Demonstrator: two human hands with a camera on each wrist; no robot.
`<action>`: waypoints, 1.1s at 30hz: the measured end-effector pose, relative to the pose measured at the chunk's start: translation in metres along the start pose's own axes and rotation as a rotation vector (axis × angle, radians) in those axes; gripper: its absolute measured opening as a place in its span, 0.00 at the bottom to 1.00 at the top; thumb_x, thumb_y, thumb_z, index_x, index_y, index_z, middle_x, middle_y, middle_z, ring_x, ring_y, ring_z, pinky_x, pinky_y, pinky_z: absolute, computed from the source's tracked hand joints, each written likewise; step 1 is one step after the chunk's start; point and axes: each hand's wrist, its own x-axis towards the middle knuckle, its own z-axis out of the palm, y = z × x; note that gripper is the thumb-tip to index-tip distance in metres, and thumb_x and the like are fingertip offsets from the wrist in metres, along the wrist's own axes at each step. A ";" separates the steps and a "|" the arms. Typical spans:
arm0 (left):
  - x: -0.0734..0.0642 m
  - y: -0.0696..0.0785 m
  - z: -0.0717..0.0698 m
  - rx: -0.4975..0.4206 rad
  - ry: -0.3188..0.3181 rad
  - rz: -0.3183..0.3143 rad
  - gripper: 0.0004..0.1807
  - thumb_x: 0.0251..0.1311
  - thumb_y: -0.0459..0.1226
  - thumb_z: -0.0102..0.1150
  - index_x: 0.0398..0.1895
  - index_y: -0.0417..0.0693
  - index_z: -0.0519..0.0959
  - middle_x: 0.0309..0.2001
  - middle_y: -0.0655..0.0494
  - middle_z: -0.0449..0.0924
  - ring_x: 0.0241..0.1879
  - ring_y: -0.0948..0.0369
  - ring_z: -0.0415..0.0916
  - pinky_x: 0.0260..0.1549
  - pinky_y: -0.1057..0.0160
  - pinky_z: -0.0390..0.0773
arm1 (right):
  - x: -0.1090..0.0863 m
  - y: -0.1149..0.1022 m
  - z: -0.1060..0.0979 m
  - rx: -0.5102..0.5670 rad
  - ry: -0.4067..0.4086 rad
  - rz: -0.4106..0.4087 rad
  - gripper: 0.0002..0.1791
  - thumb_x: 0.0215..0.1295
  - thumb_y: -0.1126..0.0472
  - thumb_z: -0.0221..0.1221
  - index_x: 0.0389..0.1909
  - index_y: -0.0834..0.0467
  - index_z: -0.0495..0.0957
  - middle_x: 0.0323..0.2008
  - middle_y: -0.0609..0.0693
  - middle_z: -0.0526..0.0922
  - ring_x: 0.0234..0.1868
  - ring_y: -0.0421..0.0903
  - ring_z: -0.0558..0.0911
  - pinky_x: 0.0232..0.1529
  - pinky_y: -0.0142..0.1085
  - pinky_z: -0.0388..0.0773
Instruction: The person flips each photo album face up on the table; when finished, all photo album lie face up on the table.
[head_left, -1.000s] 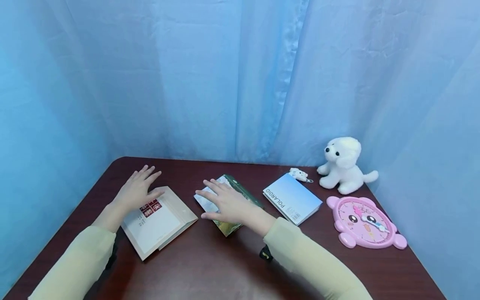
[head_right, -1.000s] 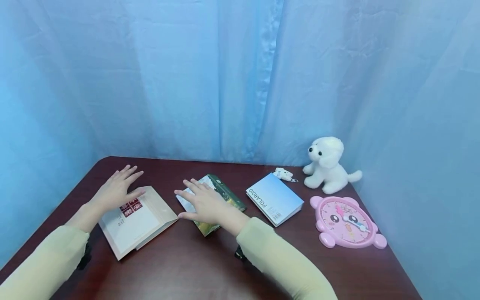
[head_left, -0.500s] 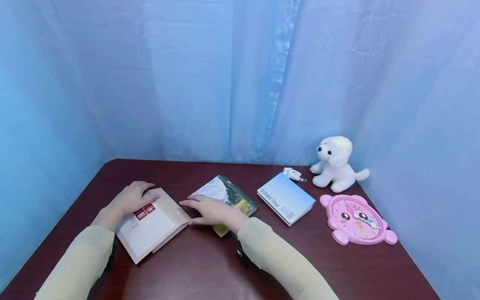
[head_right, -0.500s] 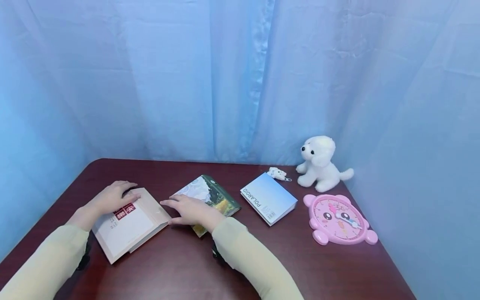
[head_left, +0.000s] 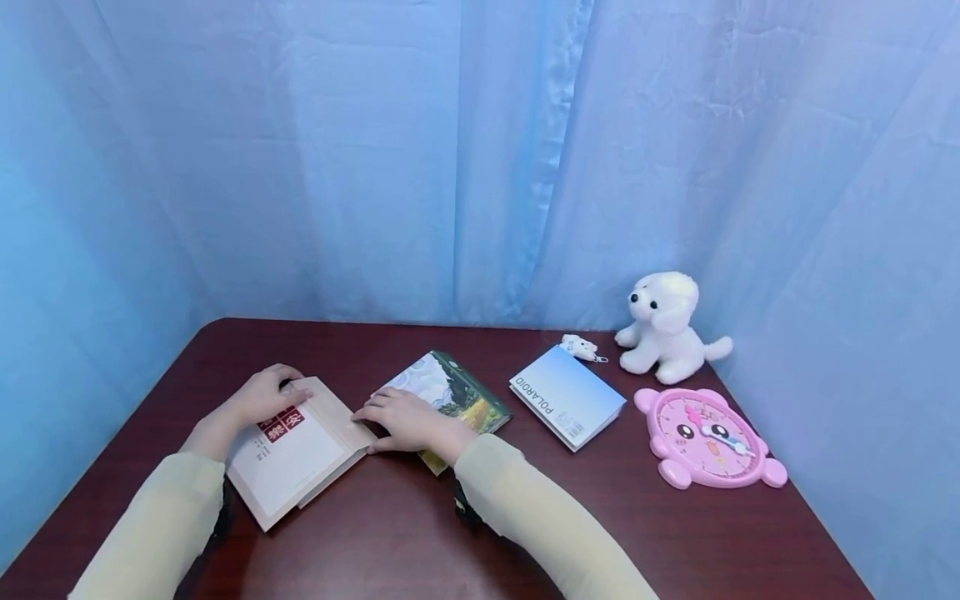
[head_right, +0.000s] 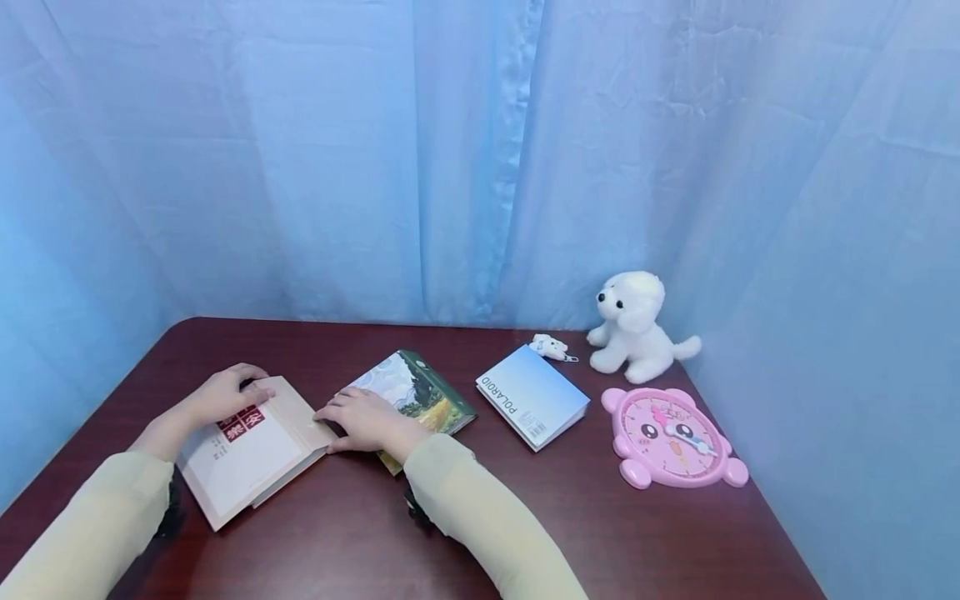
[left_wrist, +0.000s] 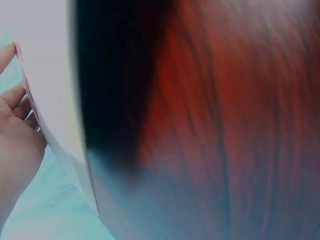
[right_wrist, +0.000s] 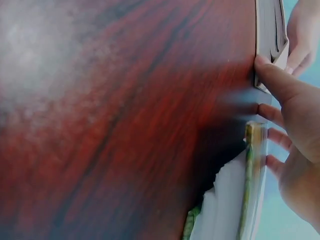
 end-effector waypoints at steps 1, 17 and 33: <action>0.001 0.000 0.000 -0.005 0.000 -0.002 0.32 0.64 0.48 0.54 0.57 0.26 0.68 0.57 0.27 0.67 0.55 0.36 0.67 0.51 0.40 0.70 | 0.000 0.000 0.000 0.002 -0.003 0.006 0.30 0.60 0.40 0.59 0.63 0.42 0.69 0.58 0.39 0.75 0.64 0.42 0.67 0.65 0.34 0.61; 0.003 0.008 -0.015 -0.028 0.015 -0.049 0.30 0.62 0.51 0.56 0.56 0.33 0.72 0.57 0.29 0.68 0.52 0.40 0.70 0.45 0.43 0.73 | -0.006 0.000 -0.012 0.289 0.006 0.022 0.30 0.63 0.45 0.59 0.65 0.48 0.67 0.61 0.43 0.73 0.63 0.40 0.70 0.64 0.30 0.62; 0.004 0.036 -0.038 0.032 0.066 -0.051 0.36 0.54 0.56 0.63 0.51 0.32 0.77 0.49 0.34 0.76 0.43 0.46 0.75 0.39 0.49 0.77 | -0.019 -0.005 -0.036 0.448 0.022 0.011 0.33 0.63 0.45 0.57 0.68 0.48 0.63 0.65 0.44 0.69 0.63 0.37 0.69 0.62 0.28 0.64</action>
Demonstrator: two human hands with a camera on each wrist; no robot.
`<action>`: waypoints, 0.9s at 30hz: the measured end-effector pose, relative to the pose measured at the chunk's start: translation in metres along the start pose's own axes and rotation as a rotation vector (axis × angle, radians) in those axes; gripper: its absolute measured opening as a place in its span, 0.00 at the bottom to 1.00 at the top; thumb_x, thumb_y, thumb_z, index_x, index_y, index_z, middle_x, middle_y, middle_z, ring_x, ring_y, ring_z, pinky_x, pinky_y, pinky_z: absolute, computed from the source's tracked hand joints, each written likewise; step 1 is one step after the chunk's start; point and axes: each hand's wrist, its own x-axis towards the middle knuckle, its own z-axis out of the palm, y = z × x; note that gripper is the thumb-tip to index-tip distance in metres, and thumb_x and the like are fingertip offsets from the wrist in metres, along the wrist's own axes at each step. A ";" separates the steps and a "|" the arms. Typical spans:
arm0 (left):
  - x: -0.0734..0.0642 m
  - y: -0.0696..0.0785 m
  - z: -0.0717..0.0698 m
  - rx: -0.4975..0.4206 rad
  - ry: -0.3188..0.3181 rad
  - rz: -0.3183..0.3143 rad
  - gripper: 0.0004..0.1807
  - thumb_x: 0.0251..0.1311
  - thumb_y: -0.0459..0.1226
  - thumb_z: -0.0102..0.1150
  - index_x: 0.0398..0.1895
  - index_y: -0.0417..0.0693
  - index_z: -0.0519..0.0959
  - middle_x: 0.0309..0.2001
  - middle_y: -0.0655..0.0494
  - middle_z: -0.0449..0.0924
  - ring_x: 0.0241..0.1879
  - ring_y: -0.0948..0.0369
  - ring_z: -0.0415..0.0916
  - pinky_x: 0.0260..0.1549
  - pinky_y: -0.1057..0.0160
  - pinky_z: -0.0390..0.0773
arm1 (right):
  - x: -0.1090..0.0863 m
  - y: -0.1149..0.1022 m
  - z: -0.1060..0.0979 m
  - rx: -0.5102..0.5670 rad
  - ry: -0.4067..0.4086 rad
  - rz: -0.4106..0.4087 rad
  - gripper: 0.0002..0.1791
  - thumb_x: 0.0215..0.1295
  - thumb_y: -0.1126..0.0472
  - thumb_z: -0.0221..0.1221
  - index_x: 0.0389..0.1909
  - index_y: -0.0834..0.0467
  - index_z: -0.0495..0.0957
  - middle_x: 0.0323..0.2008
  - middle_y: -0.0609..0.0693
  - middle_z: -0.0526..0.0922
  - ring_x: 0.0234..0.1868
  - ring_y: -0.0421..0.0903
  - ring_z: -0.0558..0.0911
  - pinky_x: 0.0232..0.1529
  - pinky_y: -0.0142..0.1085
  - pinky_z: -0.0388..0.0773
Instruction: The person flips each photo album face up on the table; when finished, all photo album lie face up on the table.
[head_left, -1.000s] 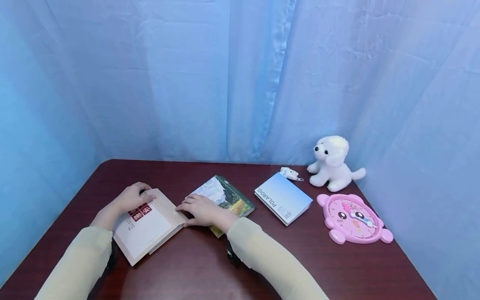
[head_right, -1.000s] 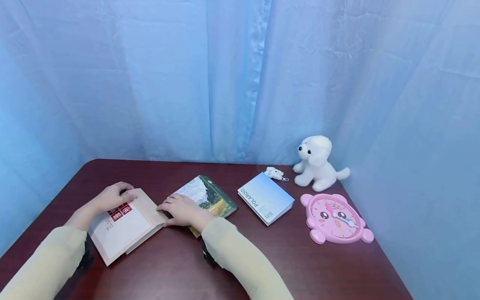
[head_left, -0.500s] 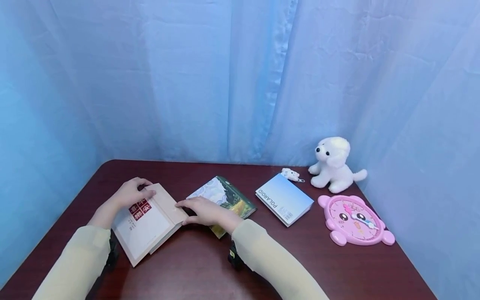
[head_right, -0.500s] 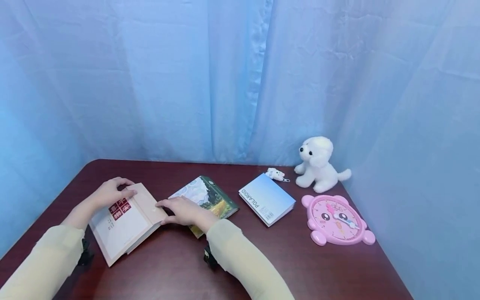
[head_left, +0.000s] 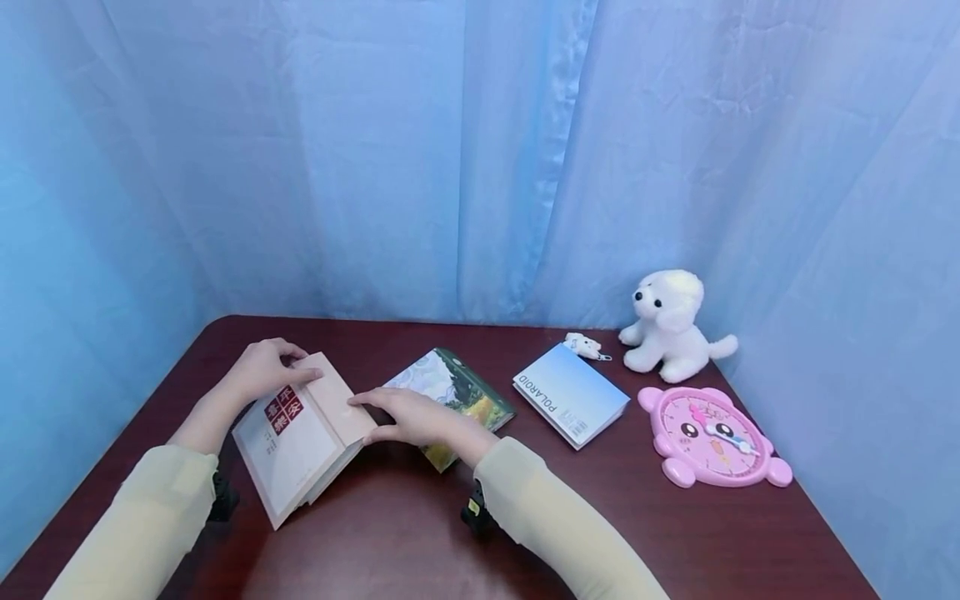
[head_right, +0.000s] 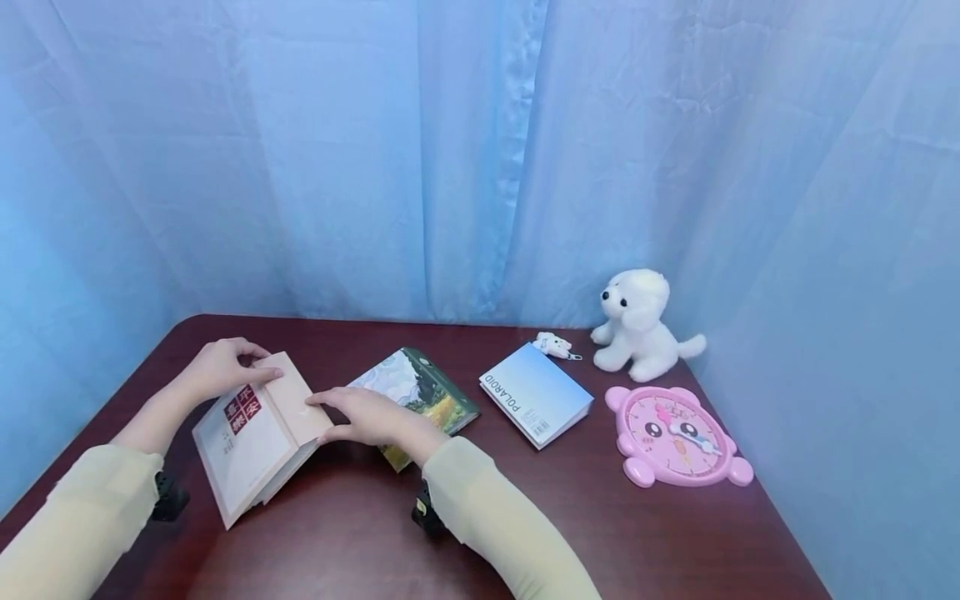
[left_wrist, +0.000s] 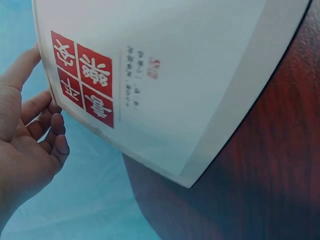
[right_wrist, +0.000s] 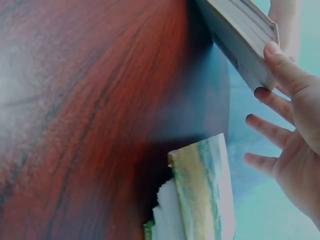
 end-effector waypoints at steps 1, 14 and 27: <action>0.000 0.002 -0.002 0.003 0.001 0.000 0.36 0.53 0.56 0.63 0.51 0.32 0.77 0.49 0.33 0.76 0.43 0.46 0.75 0.39 0.49 0.77 | -0.001 -0.001 -0.001 0.008 0.008 -0.002 0.33 0.64 0.45 0.57 0.68 0.48 0.63 0.65 0.44 0.69 0.63 0.37 0.69 0.62 0.28 0.64; -0.008 0.034 -0.029 -0.010 0.104 0.038 0.38 0.56 0.59 0.59 0.53 0.33 0.76 0.49 0.35 0.75 0.49 0.42 0.72 0.42 0.44 0.73 | -0.012 -0.008 -0.016 0.199 0.126 -0.109 0.37 0.62 0.50 0.60 0.70 0.54 0.57 0.65 0.48 0.67 0.64 0.38 0.68 0.62 0.27 0.64; -0.022 0.068 -0.049 0.037 0.302 0.082 0.30 0.52 0.57 0.64 0.48 0.43 0.81 0.40 0.46 0.77 0.37 0.54 0.73 0.34 0.54 0.69 | -0.021 -0.013 -0.031 0.324 0.255 -0.128 0.43 0.50 0.52 0.71 0.65 0.56 0.61 0.61 0.50 0.73 0.60 0.39 0.73 0.59 0.34 0.70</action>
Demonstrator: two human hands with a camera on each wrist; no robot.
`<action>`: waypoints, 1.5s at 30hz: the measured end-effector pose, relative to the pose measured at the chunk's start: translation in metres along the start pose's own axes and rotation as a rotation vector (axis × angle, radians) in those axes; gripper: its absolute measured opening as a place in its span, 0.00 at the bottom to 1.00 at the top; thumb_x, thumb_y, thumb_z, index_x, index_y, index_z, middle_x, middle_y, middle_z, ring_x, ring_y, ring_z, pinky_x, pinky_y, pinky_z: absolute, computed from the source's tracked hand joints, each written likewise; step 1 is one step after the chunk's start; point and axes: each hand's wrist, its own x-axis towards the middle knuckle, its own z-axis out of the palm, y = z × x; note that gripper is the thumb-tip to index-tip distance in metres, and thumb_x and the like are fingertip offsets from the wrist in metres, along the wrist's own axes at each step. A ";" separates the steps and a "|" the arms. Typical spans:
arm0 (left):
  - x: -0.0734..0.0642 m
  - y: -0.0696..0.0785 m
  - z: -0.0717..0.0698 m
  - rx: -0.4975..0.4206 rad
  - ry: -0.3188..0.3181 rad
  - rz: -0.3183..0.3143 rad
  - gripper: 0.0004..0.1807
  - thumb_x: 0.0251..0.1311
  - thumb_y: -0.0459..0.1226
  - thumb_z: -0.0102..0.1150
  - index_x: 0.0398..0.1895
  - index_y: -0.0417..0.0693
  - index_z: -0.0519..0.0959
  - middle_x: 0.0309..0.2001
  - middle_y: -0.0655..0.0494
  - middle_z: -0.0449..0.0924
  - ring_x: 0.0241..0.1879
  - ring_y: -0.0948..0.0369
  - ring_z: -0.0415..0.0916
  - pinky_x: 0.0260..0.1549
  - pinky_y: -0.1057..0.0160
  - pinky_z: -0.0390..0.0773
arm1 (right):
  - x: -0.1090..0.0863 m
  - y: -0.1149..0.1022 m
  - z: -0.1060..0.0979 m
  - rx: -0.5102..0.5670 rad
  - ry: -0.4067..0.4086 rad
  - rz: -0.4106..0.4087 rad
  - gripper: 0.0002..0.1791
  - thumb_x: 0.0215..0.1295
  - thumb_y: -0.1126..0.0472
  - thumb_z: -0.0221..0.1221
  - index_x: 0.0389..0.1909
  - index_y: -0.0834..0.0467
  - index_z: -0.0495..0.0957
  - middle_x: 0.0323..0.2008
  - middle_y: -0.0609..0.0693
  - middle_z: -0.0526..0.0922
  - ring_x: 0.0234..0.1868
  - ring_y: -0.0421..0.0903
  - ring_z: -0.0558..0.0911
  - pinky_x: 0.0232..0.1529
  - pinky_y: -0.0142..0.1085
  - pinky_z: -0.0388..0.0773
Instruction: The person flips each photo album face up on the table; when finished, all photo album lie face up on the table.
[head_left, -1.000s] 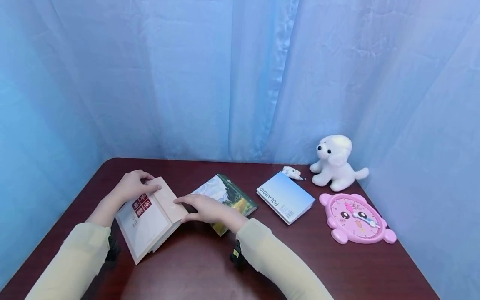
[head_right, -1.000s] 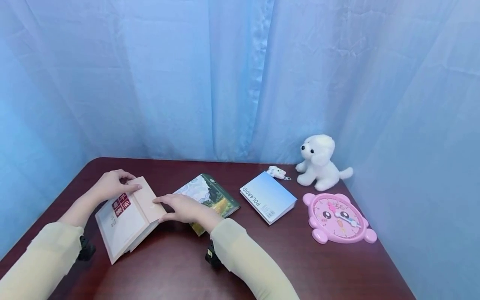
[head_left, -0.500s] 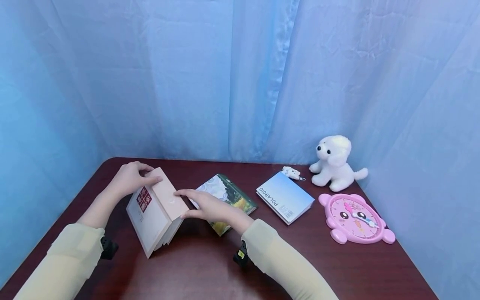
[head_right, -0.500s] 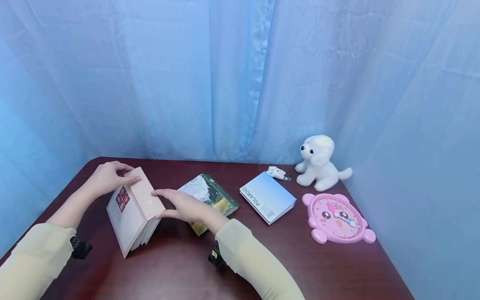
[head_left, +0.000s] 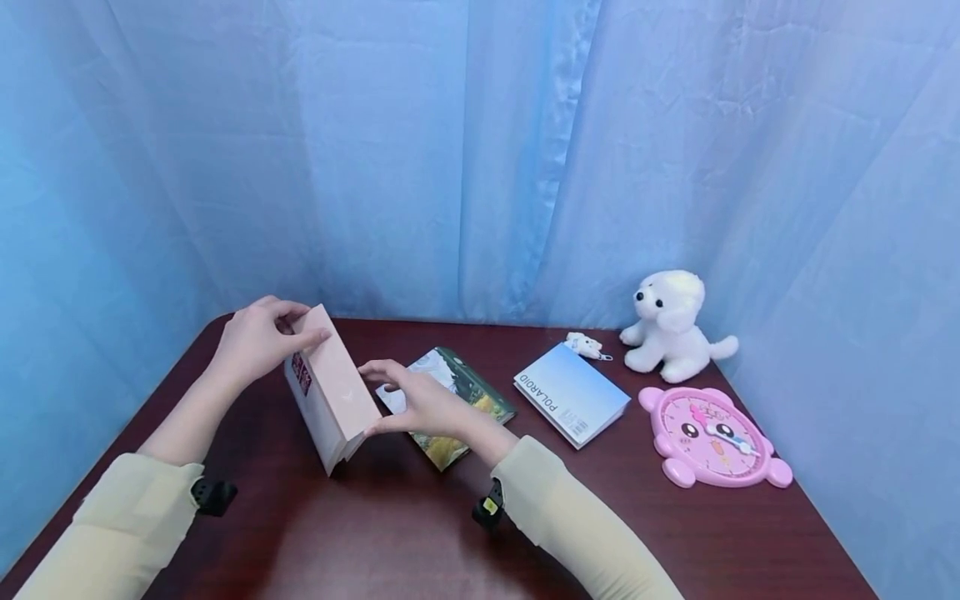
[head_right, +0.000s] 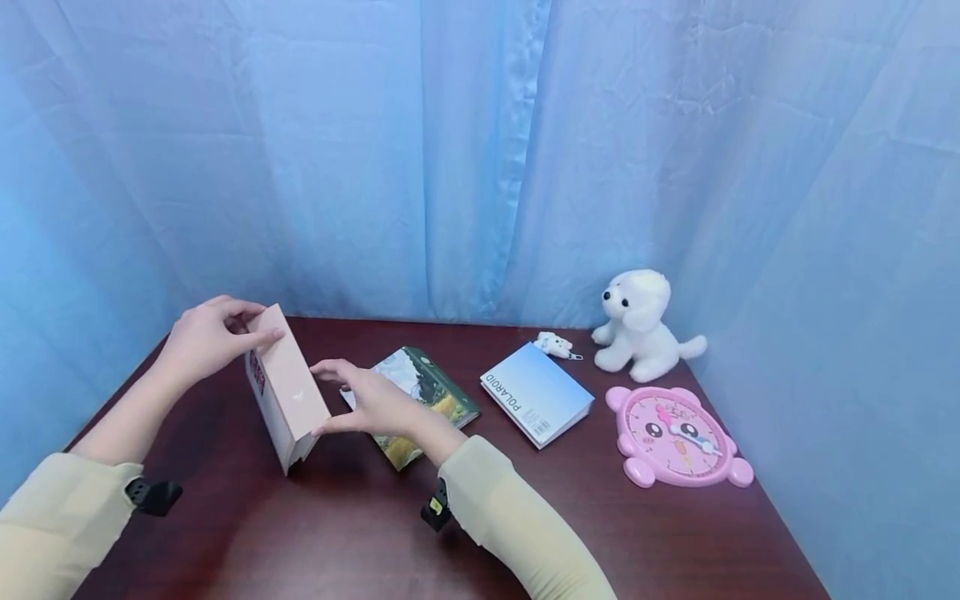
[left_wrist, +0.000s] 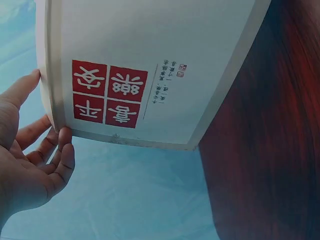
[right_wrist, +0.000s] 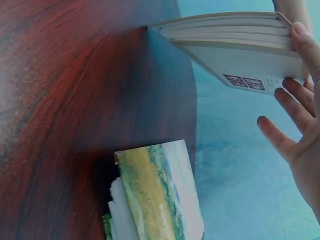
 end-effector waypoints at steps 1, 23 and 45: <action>-0.001 0.002 -0.002 -0.001 0.005 0.001 0.30 0.52 0.57 0.63 0.49 0.43 0.81 0.40 0.46 0.78 0.37 0.54 0.74 0.34 0.54 0.69 | 0.000 -0.001 -0.001 -0.018 0.014 -0.011 0.42 0.49 0.52 0.72 0.64 0.56 0.63 0.59 0.50 0.75 0.59 0.40 0.74 0.59 0.34 0.71; -0.012 0.053 -0.004 -0.215 0.138 -0.060 0.36 0.50 0.57 0.65 0.52 0.41 0.67 0.49 0.44 0.67 0.37 0.53 0.74 0.31 0.59 0.71 | -0.002 0.001 0.009 -0.150 0.171 -0.232 0.53 0.39 0.49 0.76 0.67 0.53 0.58 0.68 0.50 0.65 0.65 0.41 0.68 0.61 0.28 0.67; -0.014 0.028 -0.009 -0.321 0.127 -0.005 0.14 0.58 0.37 0.56 0.47 0.44 0.72 0.46 0.46 0.73 0.34 0.60 0.70 0.25 0.71 0.71 | -0.008 0.030 0.035 -0.030 0.074 0.115 0.40 0.61 0.49 0.62 0.72 0.44 0.54 0.74 0.50 0.48 0.71 0.45 0.57 0.54 0.39 0.75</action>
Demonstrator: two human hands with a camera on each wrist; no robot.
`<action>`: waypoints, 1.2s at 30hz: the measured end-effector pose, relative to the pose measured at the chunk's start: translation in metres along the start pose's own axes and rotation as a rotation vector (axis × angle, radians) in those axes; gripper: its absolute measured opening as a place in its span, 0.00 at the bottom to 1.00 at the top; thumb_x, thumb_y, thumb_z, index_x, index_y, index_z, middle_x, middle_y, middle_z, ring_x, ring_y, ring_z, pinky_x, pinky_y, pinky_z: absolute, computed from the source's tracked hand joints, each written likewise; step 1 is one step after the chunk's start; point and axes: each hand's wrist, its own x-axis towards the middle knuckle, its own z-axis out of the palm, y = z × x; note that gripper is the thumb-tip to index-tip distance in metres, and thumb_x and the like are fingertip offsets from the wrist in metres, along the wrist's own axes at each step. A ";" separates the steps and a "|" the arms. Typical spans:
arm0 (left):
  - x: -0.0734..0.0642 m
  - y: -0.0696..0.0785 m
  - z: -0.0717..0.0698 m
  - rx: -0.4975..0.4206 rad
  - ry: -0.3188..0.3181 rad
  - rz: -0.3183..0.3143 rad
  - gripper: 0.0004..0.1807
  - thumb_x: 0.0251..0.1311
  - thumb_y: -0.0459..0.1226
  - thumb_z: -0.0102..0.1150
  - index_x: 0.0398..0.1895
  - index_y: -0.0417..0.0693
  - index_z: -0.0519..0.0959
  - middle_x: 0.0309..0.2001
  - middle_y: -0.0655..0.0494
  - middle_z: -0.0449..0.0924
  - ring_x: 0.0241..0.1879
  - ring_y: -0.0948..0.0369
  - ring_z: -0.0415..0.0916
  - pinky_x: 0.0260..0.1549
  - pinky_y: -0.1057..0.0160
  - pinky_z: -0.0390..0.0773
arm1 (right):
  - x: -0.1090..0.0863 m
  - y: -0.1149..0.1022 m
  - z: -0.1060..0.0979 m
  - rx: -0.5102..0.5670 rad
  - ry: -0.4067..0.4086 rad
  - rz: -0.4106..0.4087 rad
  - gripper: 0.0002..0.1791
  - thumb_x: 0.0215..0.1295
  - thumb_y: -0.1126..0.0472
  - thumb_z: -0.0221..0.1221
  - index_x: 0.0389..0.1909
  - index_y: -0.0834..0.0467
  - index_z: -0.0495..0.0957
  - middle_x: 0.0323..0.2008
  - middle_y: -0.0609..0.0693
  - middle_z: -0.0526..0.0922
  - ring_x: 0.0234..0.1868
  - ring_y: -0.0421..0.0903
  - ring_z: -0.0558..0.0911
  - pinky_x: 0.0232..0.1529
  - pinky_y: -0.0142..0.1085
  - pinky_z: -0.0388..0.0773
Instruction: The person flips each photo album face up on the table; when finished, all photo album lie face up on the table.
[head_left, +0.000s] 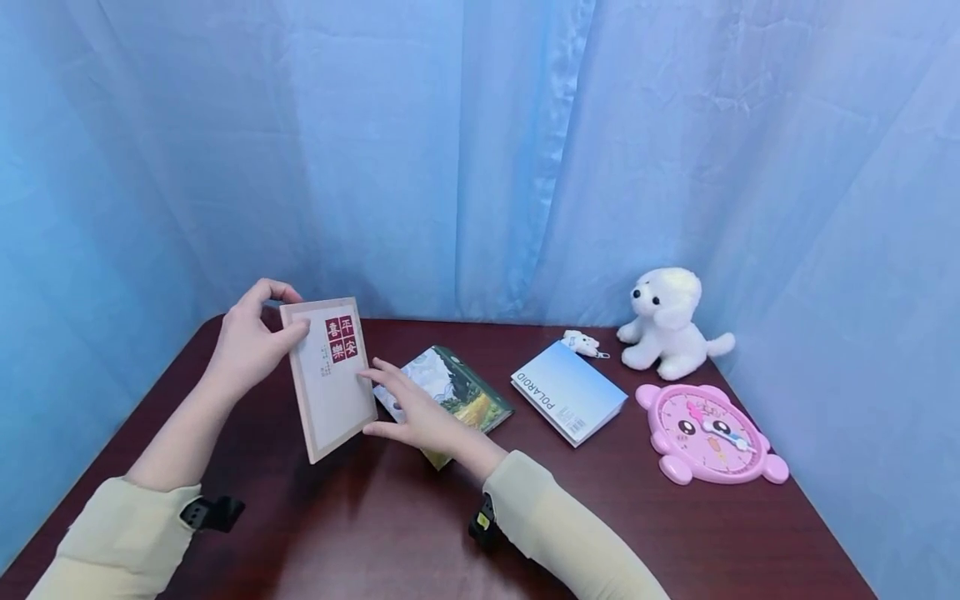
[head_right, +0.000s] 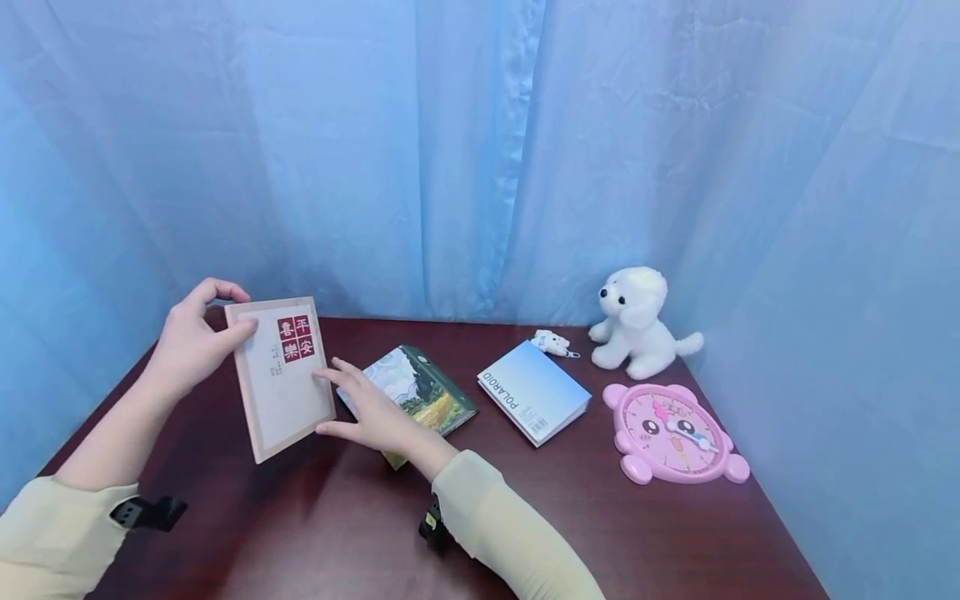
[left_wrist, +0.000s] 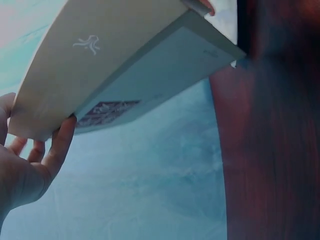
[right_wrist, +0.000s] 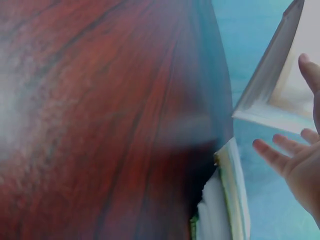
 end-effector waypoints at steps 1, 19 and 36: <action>0.000 -0.001 -0.002 -0.016 -0.013 0.006 0.14 0.59 0.37 0.56 0.48 0.45 0.72 0.47 0.46 0.73 0.34 0.62 0.71 0.25 0.72 0.71 | 0.000 0.002 0.000 0.030 0.004 0.020 0.41 0.61 0.50 0.62 0.72 0.43 0.52 0.74 0.50 0.48 0.71 0.46 0.58 0.54 0.41 0.76; -0.005 -0.001 -0.013 -0.080 -0.035 0.084 0.10 0.61 0.35 0.58 0.45 0.47 0.77 0.51 0.56 0.70 0.32 0.71 0.72 0.24 0.75 0.76 | 0.007 0.022 0.005 0.427 -0.072 0.060 0.50 0.66 0.58 0.58 0.72 0.30 0.32 0.70 0.53 0.54 0.60 0.51 0.73 0.60 0.45 0.70; -0.006 -0.043 -0.017 -0.154 0.033 -0.008 0.12 0.60 0.34 0.60 0.47 0.44 0.77 0.41 0.67 0.69 0.28 0.71 0.72 0.22 0.76 0.74 | 0.008 0.012 0.007 0.081 0.056 0.019 0.41 0.64 0.52 0.60 0.72 0.37 0.47 0.62 0.53 0.62 0.45 0.44 0.70 0.43 0.31 0.71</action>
